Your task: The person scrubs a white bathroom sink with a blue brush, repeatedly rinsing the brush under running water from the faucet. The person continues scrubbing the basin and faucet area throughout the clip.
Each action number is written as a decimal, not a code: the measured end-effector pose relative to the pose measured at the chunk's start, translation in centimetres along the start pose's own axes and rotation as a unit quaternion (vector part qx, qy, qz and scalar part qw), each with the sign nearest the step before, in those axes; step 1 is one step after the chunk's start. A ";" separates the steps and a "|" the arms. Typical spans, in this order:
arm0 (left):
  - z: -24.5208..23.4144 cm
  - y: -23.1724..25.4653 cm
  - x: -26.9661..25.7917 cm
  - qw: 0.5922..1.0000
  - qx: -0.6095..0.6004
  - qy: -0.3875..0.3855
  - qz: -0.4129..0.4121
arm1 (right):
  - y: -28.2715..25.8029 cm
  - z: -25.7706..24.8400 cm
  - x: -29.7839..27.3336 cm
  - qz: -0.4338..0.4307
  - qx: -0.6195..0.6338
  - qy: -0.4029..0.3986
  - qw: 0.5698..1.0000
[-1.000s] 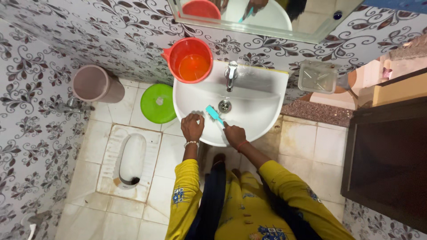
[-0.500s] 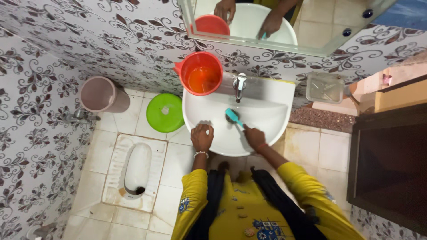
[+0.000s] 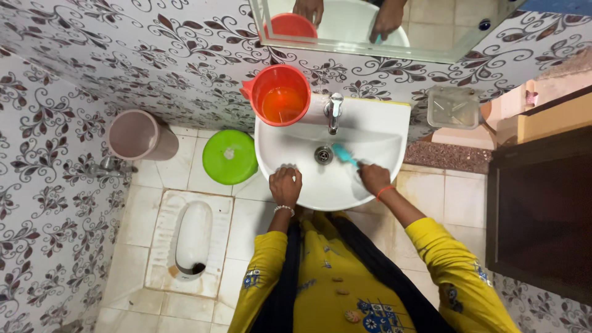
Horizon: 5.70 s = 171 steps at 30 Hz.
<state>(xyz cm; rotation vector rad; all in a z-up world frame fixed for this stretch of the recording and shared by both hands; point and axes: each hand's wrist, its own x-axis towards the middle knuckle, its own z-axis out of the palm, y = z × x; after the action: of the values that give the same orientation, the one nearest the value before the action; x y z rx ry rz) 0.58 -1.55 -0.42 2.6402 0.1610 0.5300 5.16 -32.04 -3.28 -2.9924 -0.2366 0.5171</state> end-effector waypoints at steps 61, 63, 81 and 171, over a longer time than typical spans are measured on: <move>-1.0 0.0 -0.3 0.999 -0.047 0.007 0.005 | -4.2 1.4 -4.6 -0.036 -0.050 -0.007 0.998; -1.1 0.0 -0.5 0.999 -0.043 0.001 0.005 | -2.0 0.6 -4.1 0.006 -0.060 0.045 0.997; 0.0 -0.5 -0.8 0.998 -0.056 0.017 -0.006 | -6.3 2.1 -4.4 -0.044 -0.078 0.039 0.995; -0.2 -0.7 -0.6 0.997 -0.072 0.001 -0.013 | -9.5 2.8 -2.9 -0.012 0.062 -0.021 0.998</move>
<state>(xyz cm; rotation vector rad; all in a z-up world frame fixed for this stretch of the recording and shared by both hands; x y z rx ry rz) -0.08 -0.98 -0.76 2.4942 0.1506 0.5164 0.20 -23.04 -3.86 -2.8578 -0.2338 0.5719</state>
